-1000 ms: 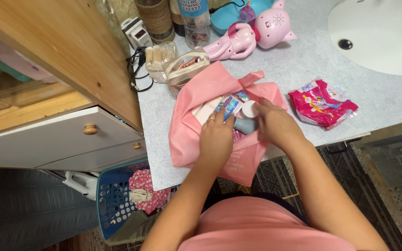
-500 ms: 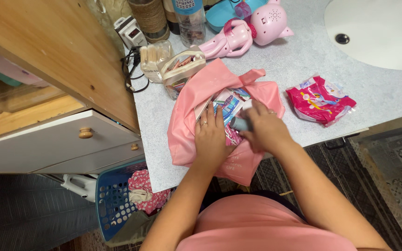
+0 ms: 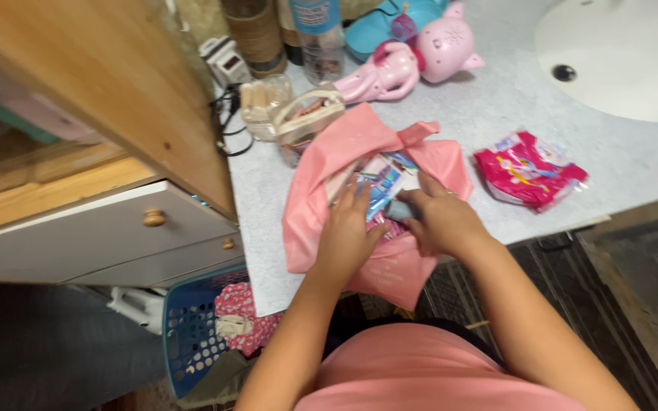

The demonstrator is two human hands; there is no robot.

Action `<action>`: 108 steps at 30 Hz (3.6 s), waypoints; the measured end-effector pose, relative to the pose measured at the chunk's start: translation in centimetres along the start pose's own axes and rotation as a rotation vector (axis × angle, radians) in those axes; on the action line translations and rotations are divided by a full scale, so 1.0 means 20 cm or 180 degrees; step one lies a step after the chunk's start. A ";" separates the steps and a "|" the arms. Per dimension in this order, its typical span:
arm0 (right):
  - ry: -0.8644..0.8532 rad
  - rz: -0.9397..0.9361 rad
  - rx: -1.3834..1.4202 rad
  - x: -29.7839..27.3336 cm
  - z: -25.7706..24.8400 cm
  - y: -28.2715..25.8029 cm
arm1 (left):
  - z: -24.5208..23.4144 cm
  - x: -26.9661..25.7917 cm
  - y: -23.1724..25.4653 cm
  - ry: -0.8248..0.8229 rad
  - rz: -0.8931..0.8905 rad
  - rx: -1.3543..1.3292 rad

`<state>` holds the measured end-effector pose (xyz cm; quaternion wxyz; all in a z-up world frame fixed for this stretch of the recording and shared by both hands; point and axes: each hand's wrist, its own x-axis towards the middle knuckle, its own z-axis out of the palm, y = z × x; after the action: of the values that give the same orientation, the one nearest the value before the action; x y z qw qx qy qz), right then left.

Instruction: The person packs various toiletries and personal care items from a bathroom cabinet into a pink tote bag. They handle items such as bottles, tubes, a hairdryer, and a toothbrush, placing them into the bag before zipping it closed.

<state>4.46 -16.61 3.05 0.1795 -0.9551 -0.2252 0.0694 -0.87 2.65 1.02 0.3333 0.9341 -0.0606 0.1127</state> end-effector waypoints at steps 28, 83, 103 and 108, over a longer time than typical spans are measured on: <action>0.0461 0.0140 0.0375 0.05 -0.21 0.10 | -0.27 0.31 -0.08 0.1248 -0.0352 0.0528; 0.1087 -0.1789 0.1521 0.16 -0.30 -1.36 | -1.85 -0.28 -0.48 0.2665 0.0695 0.0077; 0.0538 -0.0254 0.1442 0.22 -0.06 -1.04 | -1.86 -0.08 -0.80 0.2963 -0.0192 0.0850; -0.0038 -0.0205 0.0924 0.25 -0.07 -1.04 | -1.59 -0.29 -0.53 0.2994 0.0312 0.0017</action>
<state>0.81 2.48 11.93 0.3165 -0.9110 -0.2445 0.1011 -9.95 31.22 16.95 0.3164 0.7786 0.0532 0.5393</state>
